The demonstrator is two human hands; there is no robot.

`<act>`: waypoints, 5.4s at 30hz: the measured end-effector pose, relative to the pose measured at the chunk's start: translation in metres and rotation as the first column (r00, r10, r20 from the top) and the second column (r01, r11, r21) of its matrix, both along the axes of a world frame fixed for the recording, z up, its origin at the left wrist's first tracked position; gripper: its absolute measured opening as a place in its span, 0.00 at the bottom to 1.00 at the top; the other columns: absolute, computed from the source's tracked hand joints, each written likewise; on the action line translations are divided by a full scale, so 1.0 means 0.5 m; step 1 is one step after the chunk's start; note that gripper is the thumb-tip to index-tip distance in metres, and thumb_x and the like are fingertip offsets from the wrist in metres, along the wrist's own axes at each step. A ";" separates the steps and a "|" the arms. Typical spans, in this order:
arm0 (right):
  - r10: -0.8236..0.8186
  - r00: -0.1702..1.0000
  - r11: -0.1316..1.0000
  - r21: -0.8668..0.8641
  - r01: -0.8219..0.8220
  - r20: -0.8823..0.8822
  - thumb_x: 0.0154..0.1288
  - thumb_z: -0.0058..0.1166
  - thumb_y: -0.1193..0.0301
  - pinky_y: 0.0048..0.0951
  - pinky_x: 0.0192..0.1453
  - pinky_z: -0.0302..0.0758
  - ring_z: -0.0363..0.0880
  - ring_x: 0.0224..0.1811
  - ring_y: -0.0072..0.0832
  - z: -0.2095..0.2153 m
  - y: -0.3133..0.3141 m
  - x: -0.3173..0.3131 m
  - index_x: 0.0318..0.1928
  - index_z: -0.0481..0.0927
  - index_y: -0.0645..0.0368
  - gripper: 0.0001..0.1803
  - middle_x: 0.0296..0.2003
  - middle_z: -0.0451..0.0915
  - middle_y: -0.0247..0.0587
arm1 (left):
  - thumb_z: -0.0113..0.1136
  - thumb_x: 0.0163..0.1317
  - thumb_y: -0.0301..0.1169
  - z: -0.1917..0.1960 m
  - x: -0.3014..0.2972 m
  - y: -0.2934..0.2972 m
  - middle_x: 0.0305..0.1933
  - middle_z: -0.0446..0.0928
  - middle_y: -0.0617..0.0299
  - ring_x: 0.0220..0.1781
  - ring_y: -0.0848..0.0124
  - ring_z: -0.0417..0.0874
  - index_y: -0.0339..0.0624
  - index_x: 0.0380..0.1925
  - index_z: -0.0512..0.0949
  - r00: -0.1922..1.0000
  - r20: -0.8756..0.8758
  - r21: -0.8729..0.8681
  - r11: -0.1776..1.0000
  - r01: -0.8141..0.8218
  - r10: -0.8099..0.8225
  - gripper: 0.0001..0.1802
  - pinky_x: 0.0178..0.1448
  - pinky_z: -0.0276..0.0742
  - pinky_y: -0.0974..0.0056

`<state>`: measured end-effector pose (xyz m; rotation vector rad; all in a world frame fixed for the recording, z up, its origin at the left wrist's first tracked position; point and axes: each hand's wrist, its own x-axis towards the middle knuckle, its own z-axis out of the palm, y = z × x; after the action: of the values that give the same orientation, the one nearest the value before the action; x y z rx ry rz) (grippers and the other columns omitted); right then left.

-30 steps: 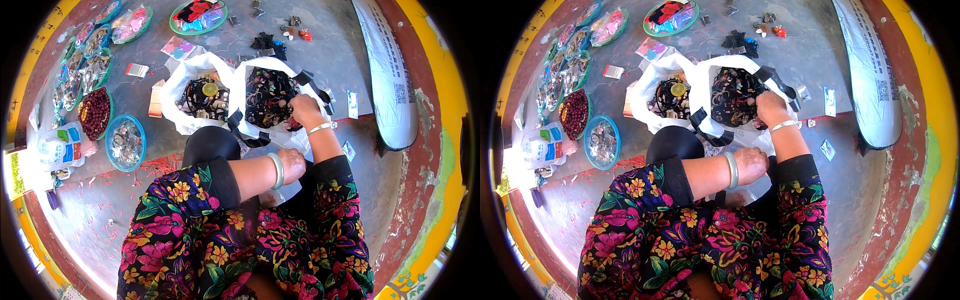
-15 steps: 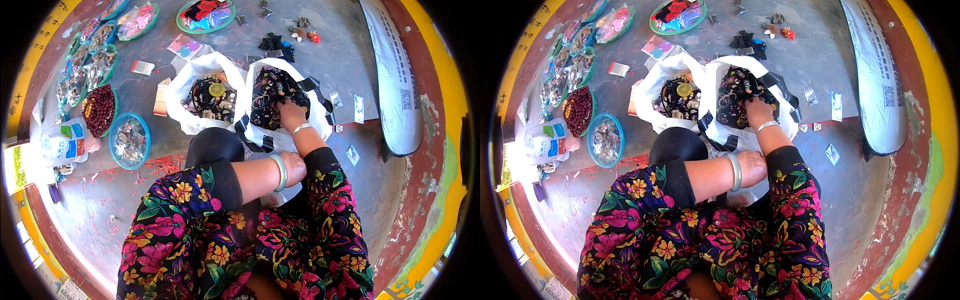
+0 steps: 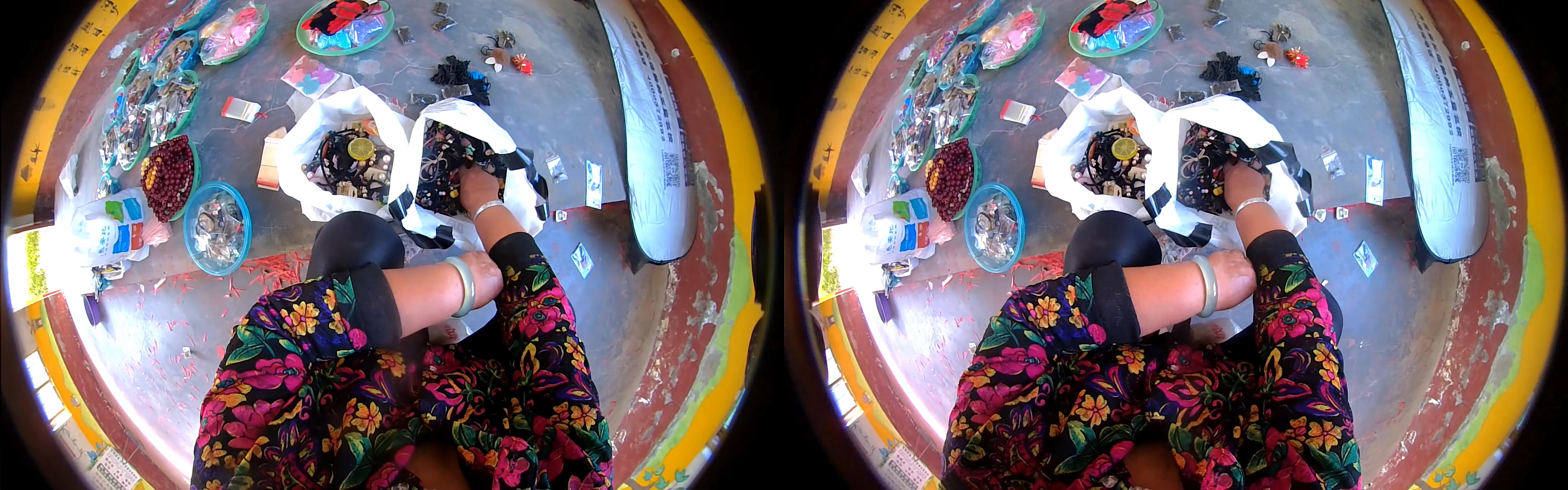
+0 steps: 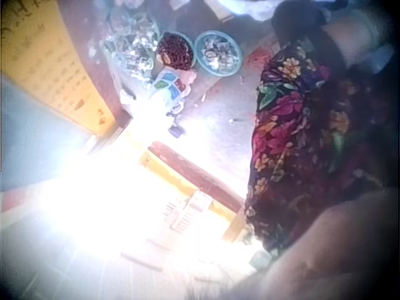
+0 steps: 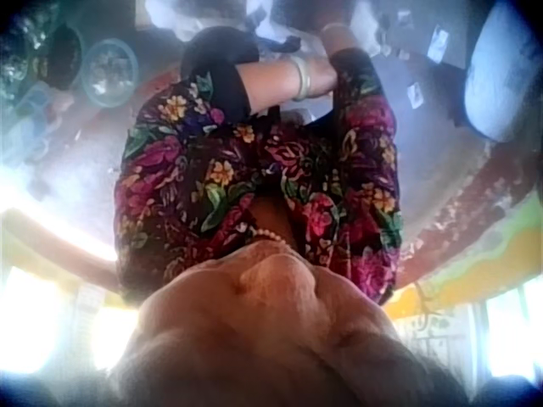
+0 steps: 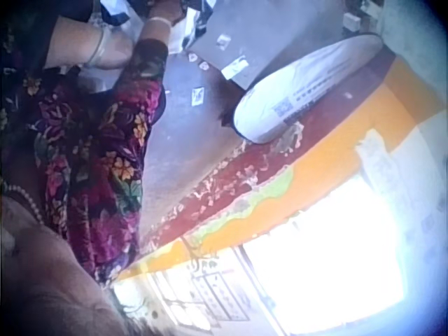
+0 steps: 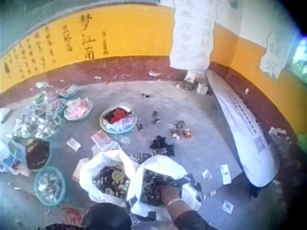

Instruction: The person sits on the floor and sorts through various craft supplies, including beads, hair ties, and small plastic bags. They pick up items from a white bag, examine them, and place them into different containers or back into the bag.

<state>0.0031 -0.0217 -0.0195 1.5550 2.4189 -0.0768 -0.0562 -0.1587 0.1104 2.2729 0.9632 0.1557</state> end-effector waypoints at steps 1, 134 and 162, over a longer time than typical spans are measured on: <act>0.014 1.000 0.999 -0.043 -0.014 0.000 0.57 0.47 0.72 0.36 0.37 0.77 0.80 0.39 0.37 0.004 0.000 -0.004 0.41 0.77 0.52 0.11 0.37 0.78 0.45 | 0.52 0.44 0.29 0.002 -0.005 0.002 0.27 0.79 0.53 0.35 0.56 0.79 0.42 0.19 0.80 1.000 -0.007 -0.015 1.000 0.012 -0.012 0.07 0.41 0.76 0.58; -0.731 -0.370 0.680 -0.663 -0.315 -0.574 0.58 0.53 0.71 0.15 0.22 0.59 0.66 0.19 0.14 0.449 -0.034 0.104 0.28 0.76 0.59 0.05 0.30 0.81 0.42 | 0.54 0.56 0.23 0.154 -0.177 0.195 0.42 0.77 0.51 0.40 0.69 0.80 0.35 0.44 0.72 0.041 0.526 -0.849 0.521 0.092 0.849 0.14 0.38 0.80 0.71; -0.682 -0.345 0.729 -0.639 -0.246 -0.645 0.56 0.54 0.75 0.16 0.22 0.58 0.65 0.18 0.13 0.454 -0.043 0.066 0.28 0.75 0.59 0.03 0.21 0.76 0.33 | 0.55 0.53 0.20 0.149 -0.172 0.191 0.40 0.77 0.57 0.40 0.70 0.80 0.35 0.46 0.72 0.096 0.521 -0.854 0.518 0.055 0.848 0.18 0.39 0.77 0.71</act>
<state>0.0361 -0.0433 0.2076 1.7551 1.7488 -3.2110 -0.1421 -0.0634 0.1851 0.6086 0.7291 1.1365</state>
